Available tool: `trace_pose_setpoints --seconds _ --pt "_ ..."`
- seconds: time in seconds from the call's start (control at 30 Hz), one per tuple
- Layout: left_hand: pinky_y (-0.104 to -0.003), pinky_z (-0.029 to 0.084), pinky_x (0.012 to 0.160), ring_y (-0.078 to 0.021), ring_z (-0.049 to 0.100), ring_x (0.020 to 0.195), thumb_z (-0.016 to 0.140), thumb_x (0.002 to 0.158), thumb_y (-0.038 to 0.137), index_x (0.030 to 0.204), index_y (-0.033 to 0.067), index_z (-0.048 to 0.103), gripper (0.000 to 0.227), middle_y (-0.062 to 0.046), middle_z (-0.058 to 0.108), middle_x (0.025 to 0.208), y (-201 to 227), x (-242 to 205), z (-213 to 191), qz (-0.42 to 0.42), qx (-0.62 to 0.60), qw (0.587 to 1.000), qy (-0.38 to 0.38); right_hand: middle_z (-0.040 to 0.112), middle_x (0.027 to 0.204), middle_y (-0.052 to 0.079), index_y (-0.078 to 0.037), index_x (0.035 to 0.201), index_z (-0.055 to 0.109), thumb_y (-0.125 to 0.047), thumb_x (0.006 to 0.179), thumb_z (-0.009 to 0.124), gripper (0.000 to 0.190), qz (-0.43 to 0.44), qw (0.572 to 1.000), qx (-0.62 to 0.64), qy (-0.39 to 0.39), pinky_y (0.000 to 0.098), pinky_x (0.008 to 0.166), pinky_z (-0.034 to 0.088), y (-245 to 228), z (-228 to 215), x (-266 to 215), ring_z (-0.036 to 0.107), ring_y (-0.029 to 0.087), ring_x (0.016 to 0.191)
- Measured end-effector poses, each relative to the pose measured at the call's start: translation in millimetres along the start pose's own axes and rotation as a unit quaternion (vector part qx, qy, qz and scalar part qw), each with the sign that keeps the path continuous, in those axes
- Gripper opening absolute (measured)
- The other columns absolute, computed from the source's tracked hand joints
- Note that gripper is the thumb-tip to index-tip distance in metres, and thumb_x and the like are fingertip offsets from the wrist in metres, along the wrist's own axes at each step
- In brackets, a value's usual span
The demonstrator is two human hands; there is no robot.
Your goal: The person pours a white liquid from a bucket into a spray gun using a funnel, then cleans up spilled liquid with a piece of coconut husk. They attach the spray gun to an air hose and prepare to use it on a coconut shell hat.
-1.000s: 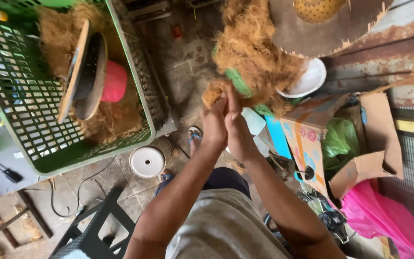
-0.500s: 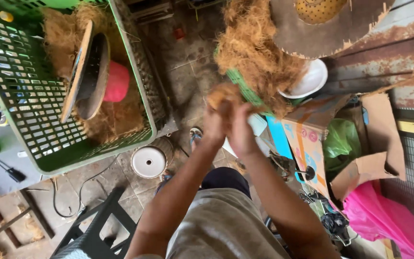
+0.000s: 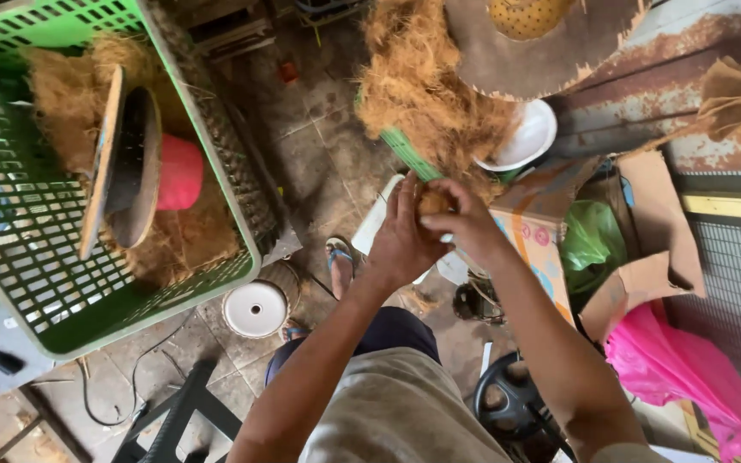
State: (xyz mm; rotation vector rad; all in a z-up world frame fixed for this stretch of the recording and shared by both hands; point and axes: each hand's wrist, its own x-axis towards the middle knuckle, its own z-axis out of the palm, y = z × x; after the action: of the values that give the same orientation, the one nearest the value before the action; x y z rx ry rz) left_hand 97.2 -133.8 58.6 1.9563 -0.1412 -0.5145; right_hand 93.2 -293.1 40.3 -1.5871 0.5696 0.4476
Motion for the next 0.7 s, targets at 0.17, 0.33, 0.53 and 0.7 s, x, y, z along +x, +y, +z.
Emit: trace_pose_setpoints --seconds 0.17,0.33,0.53,0.7 --pt "-0.046 0.055 0.094 -0.0445 0.039 0.139 0.078 0.083 0.032 0.153 0.0116 0.035 0.085 -0.018 0.034 0.157 3 -50 -41 0.058 -0.211 0.975 -0.051 0.057 0.118 0.006 -0.029 0.126 0.065 -0.021 0.076 0.076 0.052 0.001 0.978 -0.156 0.136 0.0292 0.086 0.050 -55 -57 29 0.062 0.020 0.105" --pt "-0.048 0.055 0.098 -0.0431 0.043 0.138 0.072 0.084 0.015 0.149 0.0031 0.031 0.078 -0.020 0.032 0.158 -13 -79 -89 -0.013 -0.249 0.968 0.016 0.029 0.136 0.007 -0.020 0.138 0.034 -0.027 0.088 0.073 0.064 0.006 0.964 -0.198 0.177 0.0445 0.101 0.033 -77 -98 104 0.032 0.026 0.123" --pt "-0.058 0.036 0.110 -0.0417 0.024 0.150 0.055 0.087 0.064 0.156 0.0147 0.012 0.095 -0.016 0.010 0.167 -67 -120 -125 -0.061 -0.399 0.908 0.112 0.007 0.168 0.009 -0.026 0.157 0.015 -0.077 0.082 0.051 0.098 -0.113 0.993 0.000 0.035 0.0613 0.115 0.011 -63 -118 138 0.005 0.039 0.153" --pt "-0.053 0.026 0.118 -0.0345 0.025 0.154 0.057 0.087 0.075 0.159 0.0133 0.012 0.105 -0.013 0.016 0.167 -19 -118 -145 0.050 -0.428 0.864 0.262 -0.016 0.172 0.007 -0.038 0.159 0.002 -0.083 0.080 0.027 0.094 -0.125 0.888 0.259 -0.360 0.0715 0.118 -0.007 -100 46 63 -0.014 0.042 0.159"
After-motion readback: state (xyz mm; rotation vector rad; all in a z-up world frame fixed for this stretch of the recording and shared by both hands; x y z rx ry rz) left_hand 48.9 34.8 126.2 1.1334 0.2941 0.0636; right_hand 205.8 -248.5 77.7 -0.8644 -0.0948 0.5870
